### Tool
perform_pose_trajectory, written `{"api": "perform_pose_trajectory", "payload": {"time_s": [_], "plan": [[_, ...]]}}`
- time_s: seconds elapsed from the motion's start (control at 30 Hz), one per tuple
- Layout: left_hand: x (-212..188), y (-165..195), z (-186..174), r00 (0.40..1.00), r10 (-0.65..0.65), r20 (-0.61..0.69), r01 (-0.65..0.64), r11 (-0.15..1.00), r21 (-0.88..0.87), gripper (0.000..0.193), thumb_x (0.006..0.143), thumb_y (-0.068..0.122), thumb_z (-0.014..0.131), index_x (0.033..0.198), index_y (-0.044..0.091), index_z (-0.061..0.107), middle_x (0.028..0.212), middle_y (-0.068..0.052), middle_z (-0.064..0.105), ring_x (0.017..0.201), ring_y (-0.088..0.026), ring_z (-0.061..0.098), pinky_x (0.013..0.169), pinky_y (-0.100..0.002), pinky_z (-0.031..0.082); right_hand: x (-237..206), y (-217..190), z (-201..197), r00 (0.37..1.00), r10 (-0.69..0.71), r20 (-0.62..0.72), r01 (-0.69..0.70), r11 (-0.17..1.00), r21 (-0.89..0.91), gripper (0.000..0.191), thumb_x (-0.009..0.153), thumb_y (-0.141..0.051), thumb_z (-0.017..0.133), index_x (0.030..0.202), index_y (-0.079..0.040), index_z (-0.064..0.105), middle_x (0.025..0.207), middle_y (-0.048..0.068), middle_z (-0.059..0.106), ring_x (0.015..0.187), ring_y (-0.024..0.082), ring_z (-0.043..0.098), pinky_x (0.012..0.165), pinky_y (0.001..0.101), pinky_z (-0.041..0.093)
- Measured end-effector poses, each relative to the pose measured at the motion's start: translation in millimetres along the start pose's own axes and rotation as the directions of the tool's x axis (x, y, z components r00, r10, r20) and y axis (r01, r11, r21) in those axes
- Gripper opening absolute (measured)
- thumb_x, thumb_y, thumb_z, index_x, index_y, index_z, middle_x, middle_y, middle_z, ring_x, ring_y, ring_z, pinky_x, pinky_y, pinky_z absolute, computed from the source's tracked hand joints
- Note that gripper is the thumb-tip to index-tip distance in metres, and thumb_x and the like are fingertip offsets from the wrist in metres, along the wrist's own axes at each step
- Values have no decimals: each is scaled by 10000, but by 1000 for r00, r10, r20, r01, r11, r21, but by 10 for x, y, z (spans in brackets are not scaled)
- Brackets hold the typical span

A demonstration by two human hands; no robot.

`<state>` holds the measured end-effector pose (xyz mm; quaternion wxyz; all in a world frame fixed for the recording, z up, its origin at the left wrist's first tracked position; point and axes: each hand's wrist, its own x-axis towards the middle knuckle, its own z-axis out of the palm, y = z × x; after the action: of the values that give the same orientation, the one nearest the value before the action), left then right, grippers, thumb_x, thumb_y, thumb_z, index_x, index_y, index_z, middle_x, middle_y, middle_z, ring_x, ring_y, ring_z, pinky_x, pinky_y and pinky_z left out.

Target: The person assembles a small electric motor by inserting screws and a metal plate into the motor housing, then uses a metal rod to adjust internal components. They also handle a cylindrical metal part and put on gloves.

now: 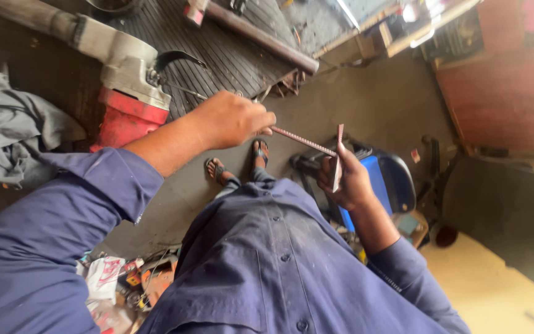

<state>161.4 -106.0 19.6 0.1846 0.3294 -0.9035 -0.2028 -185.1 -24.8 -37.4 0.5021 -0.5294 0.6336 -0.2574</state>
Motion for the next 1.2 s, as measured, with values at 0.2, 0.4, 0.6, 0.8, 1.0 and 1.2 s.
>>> {"api": "perform_pose_trajectory", "payload": {"time_s": [0.2,0.4,0.6,0.8,1.0,1.2], "plan": [[-21,-77,65,1000,-15,-24,14,999,-52,79,961,236,618,1004,186,662,861,-24,716,789,-274,725,587,-434,538,-189,-377,-78,891,-448,-81,287,691,-663,438,932,-299,644,1184,55,698,1111,216,675,681,222,673,599,353,546],[0,-60,18,998,-62,-6,61,996,-61,193,976,346,672,960,154,674,798,-49,710,746,-293,712,579,-450,526,-40,-269,-178,751,-652,104,509,471,-721,214,1042,-225,615,948,-64,720,965,111,711,854,280,708,744,370,551],[11,-53,-22,994,-90,-65,85,994,-69,290,924,409,720,905,126,658,795,-69,711,762,-314,708,593,-458,529,141,-216,-59,934,-344,-94,276,866,-417,364,1143,-271,573,919,-10,691,854,149,659,757,289,636,700,364,512],[32,-40,-15,989,-142,30,142,990,6,253,932,394,698,897,145,669,785,-69,714,766,-319,711,589,-462,531,85,-496,-288,654,-715,247,567,247,-786,469,927,-344,700,1117,84,733,1008,221,693,745,328,679,660,377,528],[33,-19,-79,993,-97,-61,95,995,-39,317,945,425,694,870,120,655,805,-77,712,777,-323,707,623,-464,541,354,-32,-160,1000,-5,11,8,959,-284,510,1235,-317,505,871,-31,719,749,135,721,685,259,684,734,352,552],[37,-31,-90,989,-136,-52,132,988,-85,260,952,392,681,923,133,675,827,-71,716,791,-324,701,651,-475,534,158,-102,-261,849,-528,-17,371,619,-693,248,1032,-270,648,1049,-31,712,1055,123,679,794,282,687,693,367,534]]}}
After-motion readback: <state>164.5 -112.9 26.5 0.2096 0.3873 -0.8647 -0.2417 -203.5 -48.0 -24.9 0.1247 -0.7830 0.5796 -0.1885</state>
